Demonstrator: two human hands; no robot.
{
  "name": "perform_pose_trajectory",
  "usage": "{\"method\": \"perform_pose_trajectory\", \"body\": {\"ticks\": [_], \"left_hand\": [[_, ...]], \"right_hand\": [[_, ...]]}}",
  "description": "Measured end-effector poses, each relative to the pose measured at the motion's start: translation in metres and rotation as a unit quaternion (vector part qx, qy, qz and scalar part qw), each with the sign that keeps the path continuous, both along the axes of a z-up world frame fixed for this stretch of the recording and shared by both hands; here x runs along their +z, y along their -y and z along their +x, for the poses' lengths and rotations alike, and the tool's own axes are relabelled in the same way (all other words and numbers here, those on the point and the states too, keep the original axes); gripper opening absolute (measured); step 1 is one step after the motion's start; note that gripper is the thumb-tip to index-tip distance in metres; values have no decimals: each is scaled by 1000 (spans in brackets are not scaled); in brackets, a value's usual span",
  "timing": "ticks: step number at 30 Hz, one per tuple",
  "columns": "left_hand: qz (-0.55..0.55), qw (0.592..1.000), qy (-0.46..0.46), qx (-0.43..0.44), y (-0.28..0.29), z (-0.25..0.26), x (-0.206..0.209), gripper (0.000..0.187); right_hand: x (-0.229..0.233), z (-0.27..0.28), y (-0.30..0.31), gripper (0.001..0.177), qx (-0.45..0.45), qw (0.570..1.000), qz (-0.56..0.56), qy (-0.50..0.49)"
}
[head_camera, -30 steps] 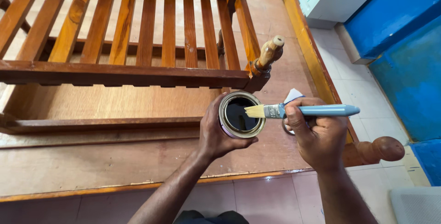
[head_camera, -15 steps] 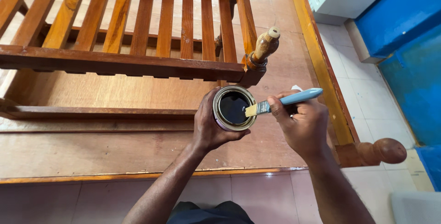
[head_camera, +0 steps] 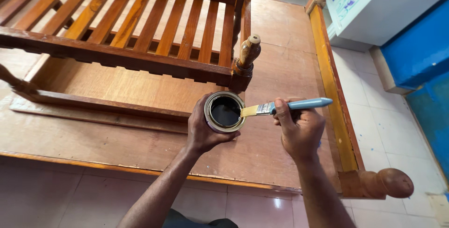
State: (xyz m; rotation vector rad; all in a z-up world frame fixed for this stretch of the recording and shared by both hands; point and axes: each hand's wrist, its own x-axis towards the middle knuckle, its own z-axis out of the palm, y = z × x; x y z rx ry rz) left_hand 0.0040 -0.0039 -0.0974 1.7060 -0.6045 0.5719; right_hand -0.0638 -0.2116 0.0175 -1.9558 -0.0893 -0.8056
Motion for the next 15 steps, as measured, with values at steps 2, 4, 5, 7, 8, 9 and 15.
{"method": "perform_pose_trajectory", "body": {"ticks": [2,4,5,7,8,9,15], "left_hand": [[-3,1000,-5,9,1,0,-6,113],[-6,1000,-18,12,-1,-1,-18,112],[-10,999,-34,2,-4,1,-24,109],[-11,998,-52,-13,-12,4,-35,107],[-22,998,-43,-34,-17,6,-40,108],[-38,997,-34,-50,-21,6,-46,108],[-31,994,-60,-82,-43,10,-84,116]], "right_hand": [[-11,2,0,23,12,999,44,2],[-29,5,-2,24,19,996,88,-4],[-39,8,-5,23,37,993,115,-14],[-56,11,-12,23,49,988,146,-24],[-63,9,-16,23,14,991,124,-41],[-68,6,-19,23,-17,993,99,-59],[-91,-2,-39,26,-1,986,152,-66]]}}
